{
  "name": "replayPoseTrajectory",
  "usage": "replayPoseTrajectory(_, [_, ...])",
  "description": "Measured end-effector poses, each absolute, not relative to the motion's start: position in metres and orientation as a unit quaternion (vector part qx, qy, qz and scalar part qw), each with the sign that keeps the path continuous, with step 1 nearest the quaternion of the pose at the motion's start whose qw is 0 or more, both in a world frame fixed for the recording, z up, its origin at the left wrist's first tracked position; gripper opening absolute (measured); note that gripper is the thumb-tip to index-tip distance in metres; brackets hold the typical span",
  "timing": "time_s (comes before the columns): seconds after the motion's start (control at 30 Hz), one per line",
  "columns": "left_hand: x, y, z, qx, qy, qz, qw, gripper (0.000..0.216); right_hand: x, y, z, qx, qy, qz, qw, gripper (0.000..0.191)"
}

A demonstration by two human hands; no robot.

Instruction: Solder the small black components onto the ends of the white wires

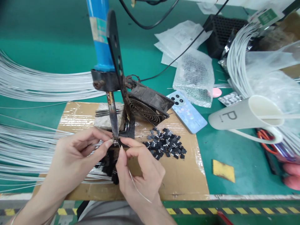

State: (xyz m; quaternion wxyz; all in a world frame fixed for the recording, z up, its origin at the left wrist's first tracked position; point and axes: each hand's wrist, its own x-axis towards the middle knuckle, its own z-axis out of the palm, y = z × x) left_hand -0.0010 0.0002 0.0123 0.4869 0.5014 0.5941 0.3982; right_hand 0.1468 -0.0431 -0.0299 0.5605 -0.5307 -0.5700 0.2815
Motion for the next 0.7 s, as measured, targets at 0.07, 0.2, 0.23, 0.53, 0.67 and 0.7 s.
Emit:
replayPoseTrajectory(0.07, [-0.0015,-0.0001,0.0123,0.501,0.594,0.399,0.487,0.010,0.1461,-0.0428,-0.0291,-0.532,-0.574,0.276,0.559,0.019])
replayPoseTrajectory(0.2, [-0.0009,0.0000,0.0111,0.498,0.589,0.406,0.490,0.010,0.1447,-0.0428,-0.0273,-0.535,-0.577,0.268,0.556,0.020])
replayPoseTrajectory(0.23, [-0.0006,0.0001,0.0108,0.499,0.589,0.407,0.489,0.010,0.1446,-0.0430,-0.0271,-0.535,-0.578,0.267,0.556,0.020])
replayPoseTrajectory(0.53, [-0.0010,-0.0013,0.0130,0.518,0.596,0.392,0.472,0.009,0.1469,-0.0449,-0.0284,-0.526,-0.579,0.280,0.557,0.020])
replayPoseTrajectory(0.67, [-0.0011,-0.0009,0.0132,0.522,0.599,0.385,0.470,0.010,0.1466,-0.0438,-0.0281,-0.528,-0.579,0.276,0.557,0.020])
replayPoseTrajectory(0.7, [-0.0013,-0.0007,0.0130,0.522,0.600,0.382,0.471,0.011,0.1463,-0.0433,-0.0278,-0.531,-0.579,0.273,0.556,0.020])
